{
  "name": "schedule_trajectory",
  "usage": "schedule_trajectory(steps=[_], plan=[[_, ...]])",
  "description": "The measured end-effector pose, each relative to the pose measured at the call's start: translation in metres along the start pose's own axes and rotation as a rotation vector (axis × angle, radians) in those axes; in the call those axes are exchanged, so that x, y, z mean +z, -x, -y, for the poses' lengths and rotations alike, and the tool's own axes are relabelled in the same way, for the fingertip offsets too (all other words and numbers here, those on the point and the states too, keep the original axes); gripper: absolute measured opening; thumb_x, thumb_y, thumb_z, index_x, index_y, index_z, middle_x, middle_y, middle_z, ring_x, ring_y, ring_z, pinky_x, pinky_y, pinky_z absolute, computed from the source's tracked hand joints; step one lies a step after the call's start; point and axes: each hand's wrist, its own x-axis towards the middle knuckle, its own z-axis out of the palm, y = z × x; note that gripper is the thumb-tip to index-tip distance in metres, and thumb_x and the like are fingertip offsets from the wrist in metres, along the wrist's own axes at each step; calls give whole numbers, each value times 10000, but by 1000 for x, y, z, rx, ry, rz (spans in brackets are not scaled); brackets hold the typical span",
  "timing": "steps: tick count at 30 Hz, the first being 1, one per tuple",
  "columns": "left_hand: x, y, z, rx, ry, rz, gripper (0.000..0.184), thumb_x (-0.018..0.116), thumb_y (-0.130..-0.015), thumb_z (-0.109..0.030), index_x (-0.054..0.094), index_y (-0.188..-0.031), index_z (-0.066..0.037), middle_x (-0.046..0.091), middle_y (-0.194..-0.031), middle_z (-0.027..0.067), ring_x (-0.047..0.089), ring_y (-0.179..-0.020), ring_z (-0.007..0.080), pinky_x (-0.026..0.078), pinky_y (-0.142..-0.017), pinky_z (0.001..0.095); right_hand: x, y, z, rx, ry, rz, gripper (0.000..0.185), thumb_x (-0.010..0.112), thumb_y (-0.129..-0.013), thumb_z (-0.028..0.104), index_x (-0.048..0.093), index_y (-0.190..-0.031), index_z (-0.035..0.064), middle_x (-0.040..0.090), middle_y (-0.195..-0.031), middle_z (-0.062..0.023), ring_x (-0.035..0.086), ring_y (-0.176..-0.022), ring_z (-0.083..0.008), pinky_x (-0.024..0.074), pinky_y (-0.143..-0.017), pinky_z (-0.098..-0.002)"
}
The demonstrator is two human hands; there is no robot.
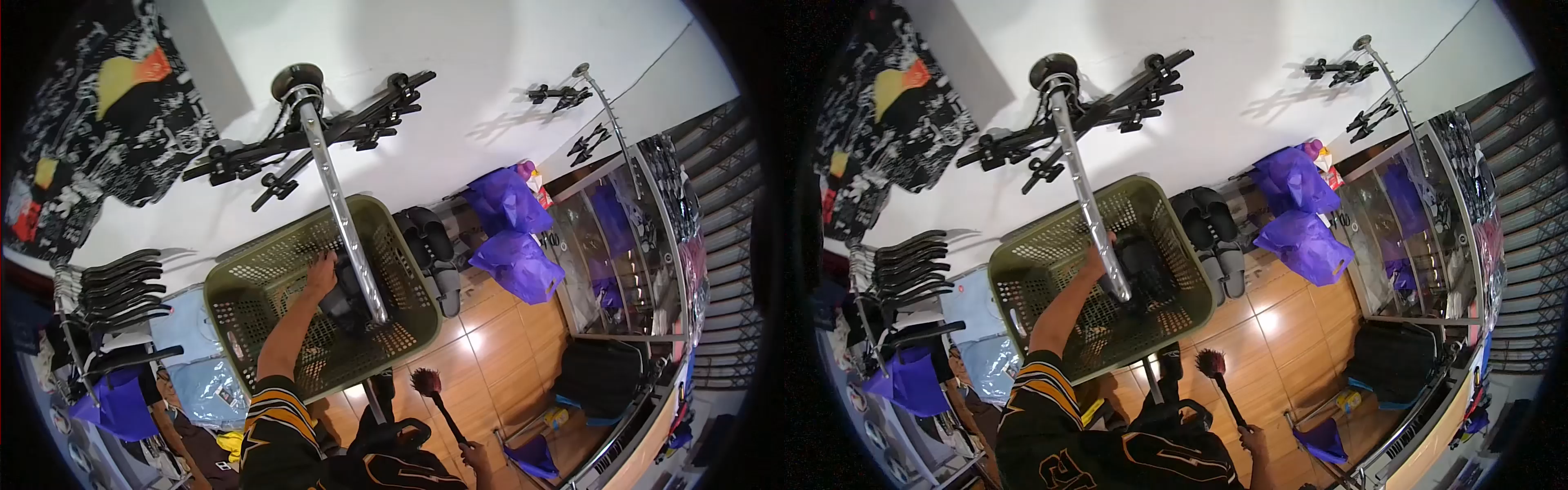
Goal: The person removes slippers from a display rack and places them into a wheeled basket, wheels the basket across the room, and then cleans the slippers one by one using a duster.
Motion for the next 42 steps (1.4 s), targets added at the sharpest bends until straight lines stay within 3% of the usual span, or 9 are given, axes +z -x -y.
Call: schedule_trajectory(steps=[2, 5, 12, 15, 17, 24, 38, 41, 42], plan=[[-44, 42, -49, 50, -353, -57, 489, 594, -863, -101, 423, -1321, -97, 394, -1405, 187, 413, -1266, 413, 318, -1038, 642, -2, -3, -1, -8, 19, 1, 318, 692, -856, 237, 664, -1035, -24, 621, -651, -94, 574, -517, -147, 459, -456, -297], [-56, 66, -48, 147, -243, -187, 546, 601, -870, -135, 415, -1383, -155, 471, -1344, 135, 445, -1213, 421, 328, -1012, 651, -5, -11, -9, -33, 35, 3, 305, 688, -860, 234, 668, -1031, -17, 619, -654, -100, 571, -519, -146, 453, -456, -296], [-138, 153, -109, 211, -396, -374, 529, 639, -841, -124, 490, -1342, -206, 525, -1253, 89, 507, -1050, 386, 411, -943, 560, -31, -25, -30, -113, -213, 206, 266, 595, -930, 196, 556, -1109, 4, 619, -712, -116, 543, -493, -144, 448, -435, -294], [-161, 183, -131, 314, -308, -490, 532, 624, -826, -48, 522, -1318, -223, 564, -1168, 80, 528, -1035, 333, 518, -824, 440, -51, -36, -39, -161, -329, 365, 257, 573, -938, 178, 509, -1122, 11, 636, -731, -138, 540, -491, -149, 454, -432, -307], [-186, 218, -167, 378, -265, -594, 549, 613, -810, -20, 524, -1317, -211, 597, -1110, 88, 574, -992, 331, 536, -748, 434, -70, -27, -28, -169, -263, 359, 274, 573, -920, 162, 480, -1132, 16, 659, -760, -155, 541, -494, -152, 444, -422, -313], [-240, 364, -279, 297, -73, -610, 477, 579, -803, -45, 577, -1265, -164, 698, -1005, 96, 639, -938, 350, 509, -829, 430, -145, 25, -40, -548, -200, 84, 340, 607, -868, 190, 587, -1121, -36, 656, -685, -117, 494, -427, -114, 375, -366, -254], [-136, 424, -485, 657, 5, -403, 441, 572, -821, -58, 602, -1257, -116, 689, -1026, 178, 670, -853, 339, 504, -833, 404, -256, 205, -92, -1327, -884, -419, 445, 542, -949, 133, 467, -1380, 53, 534, -692, 10, 379, -519, -25, 296, -468, -187], [-100, 430, -533, 657, 38, -290, 451, 585, -811, -66, 604, -1257, -127, 690, -1002, 188, 662, -790, 355, 509, -805, 412, -250, 196, -119, -1358, -744, -458, 409, 556, -938, 121, 523, -1339, 49, 525, -692, 28, 416, -575, -32, 341, -512, -199], [-86, 426, -544, 692, 19, -271, 459, 589, -804, -58, 605, -1257, -132, 693, -988, 185, 659, -782, 363, 510, -800, 419, -256, 199, -132, -1264, -596, -437, 349, 580, -914, 115, 595, -1256, 47, 635, -715, -55, 573, -609, -136, 433, -570, -260]])
